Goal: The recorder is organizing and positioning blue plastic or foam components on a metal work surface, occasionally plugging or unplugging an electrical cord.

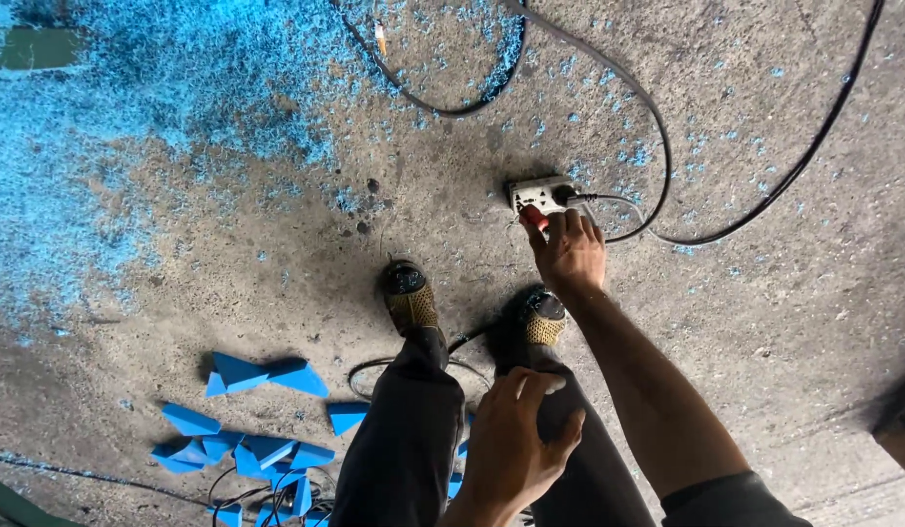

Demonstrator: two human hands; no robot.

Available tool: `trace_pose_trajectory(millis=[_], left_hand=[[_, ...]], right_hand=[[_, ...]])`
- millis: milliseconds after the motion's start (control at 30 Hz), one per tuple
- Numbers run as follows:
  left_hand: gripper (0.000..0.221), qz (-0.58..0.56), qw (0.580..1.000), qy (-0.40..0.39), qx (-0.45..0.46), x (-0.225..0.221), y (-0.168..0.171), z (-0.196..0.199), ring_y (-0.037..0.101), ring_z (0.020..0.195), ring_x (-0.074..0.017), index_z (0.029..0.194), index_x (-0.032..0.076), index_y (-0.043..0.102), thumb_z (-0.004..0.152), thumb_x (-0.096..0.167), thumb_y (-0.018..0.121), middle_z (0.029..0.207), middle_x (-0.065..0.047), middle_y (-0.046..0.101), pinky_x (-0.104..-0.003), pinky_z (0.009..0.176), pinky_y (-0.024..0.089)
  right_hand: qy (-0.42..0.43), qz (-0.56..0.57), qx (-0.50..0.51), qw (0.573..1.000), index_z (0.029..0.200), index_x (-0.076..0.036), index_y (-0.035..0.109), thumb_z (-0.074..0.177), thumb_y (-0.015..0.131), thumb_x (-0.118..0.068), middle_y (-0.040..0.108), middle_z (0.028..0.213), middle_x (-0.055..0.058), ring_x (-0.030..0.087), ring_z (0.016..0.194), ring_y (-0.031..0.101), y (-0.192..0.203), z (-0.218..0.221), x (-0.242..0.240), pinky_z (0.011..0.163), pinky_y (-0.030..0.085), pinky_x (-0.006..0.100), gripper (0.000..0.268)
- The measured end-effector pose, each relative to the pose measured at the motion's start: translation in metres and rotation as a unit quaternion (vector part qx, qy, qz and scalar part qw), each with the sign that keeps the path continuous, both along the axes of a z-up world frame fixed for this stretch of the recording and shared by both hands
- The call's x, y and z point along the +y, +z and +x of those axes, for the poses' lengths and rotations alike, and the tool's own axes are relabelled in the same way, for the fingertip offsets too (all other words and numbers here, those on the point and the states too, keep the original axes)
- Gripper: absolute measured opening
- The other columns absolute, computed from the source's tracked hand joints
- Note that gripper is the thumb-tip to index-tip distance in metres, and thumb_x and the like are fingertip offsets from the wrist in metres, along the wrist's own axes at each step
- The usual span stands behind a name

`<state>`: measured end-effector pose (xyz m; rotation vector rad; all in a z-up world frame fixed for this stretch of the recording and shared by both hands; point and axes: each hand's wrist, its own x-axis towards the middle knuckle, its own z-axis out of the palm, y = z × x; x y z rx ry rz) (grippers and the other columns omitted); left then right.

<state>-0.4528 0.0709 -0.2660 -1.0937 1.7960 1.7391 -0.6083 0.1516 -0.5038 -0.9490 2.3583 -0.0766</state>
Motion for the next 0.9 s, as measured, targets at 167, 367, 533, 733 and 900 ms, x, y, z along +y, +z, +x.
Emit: trace_pose_trajectory(millis=[167, 367, 533, 733, 900], left_hand=[[0.042, -0.03, 0.998, 0.033, 0.035, -0.003, 0.005, -0.002, 0.063, 0.108, -0.0355, 0.118, 0.005, 0.065, 0.088, 0.032, 0.075, 0.113, -0.015, 0.066, -0.048, 0.094, 0.049], [0.041, 0.001, 0.999, 0.03, 0.025, -0.01, 0.004, -0.002, 0.062, 0.108, -0.0341, 0.118, 0.004, 0.064, 0.093, 0.034, 0.075, 0.114, -0.016, 0.064, -0.048, 0.094, 0.049], [0.041, 0.016, 0.999, 0.047, 0.006, -0.017, 0.006, -0.004, 0.062, 0.11, -0.0337, 0.118, 0.005, 0.065, 0.09, 0.034, 0.075, 0.114, -0.015, 0.065, -0.047, 0.095, 0.05], [0.042, 0.029, 0.999, 0.019, -0.023, -0.028, 0.002, -0.007, 0.063, 0.109, -0.0326, 0.119, 0.006, 0.065, 0.088, 0.032, 0.077, 0.113, -0.014, 0.064, -0.047, 0.095, 0.048], [0.039, -0.003, 0.999, 0.041, -0.024, -0.038, 0.002, -0.007, 0.065, 0.108, -0.0335, 0.116, 0.007, 0.067, 0.086, 0.029, 0.077, 0.113, -0.014, 0.067, -0.046, 0.091, 0.052]], right_hand=[[-0.024, 0.086, -0.007, 0.996, 0.111, -0.003, 0.067, 0.107, 0.053, -0.058, 0.065, 0.109, 0.017, 0.032, 0.105, 0.063, -0.004, -0.003, -0.018, 0.093, 0.048, 0.049, 0.057], [0.011, 0.079, 0.021, 0.997, 0.109, -0.005, 0.07, 0.104, 0.05, -0.06, 0.066, 0.115, 0.014, 0.03, 0.113, 0.062, -0.008, -0.003, -0.024, 0.098, 0.046, 0.048, 0.059], [0.041, 0.137, 0.033, 0.989, 0.112, 0.002, 0.068, 0.103, 0.048, -0.057, 0.066, 0.117, 0.02, 0.033, 0.108, 0.062, -0.017, 0.0, -0.03, 0.094, 0.047, 0.049, 0.063], [0.041, 0.165, 0.057, 0.984, 0.108, 0.002, 0.069, 0.103, 0.053, -0.054, 0.067, 0.112, 0.023, 0.034, 0.105, 0.065, -0.022, 0.013, -0.046, 0.096, 0.049, 0.051, 0.058], [-0.025, 0.178, 0.017, 0.984, 0.113, 0.003, 0.067, 0.099, 0.058, -0.054, 0.064, 0.115, 0.021, 0.034, 0.111, 0.062, -0.02, 0.02, -0.057, 0.096, 0.049, 0.048, 0.06]])
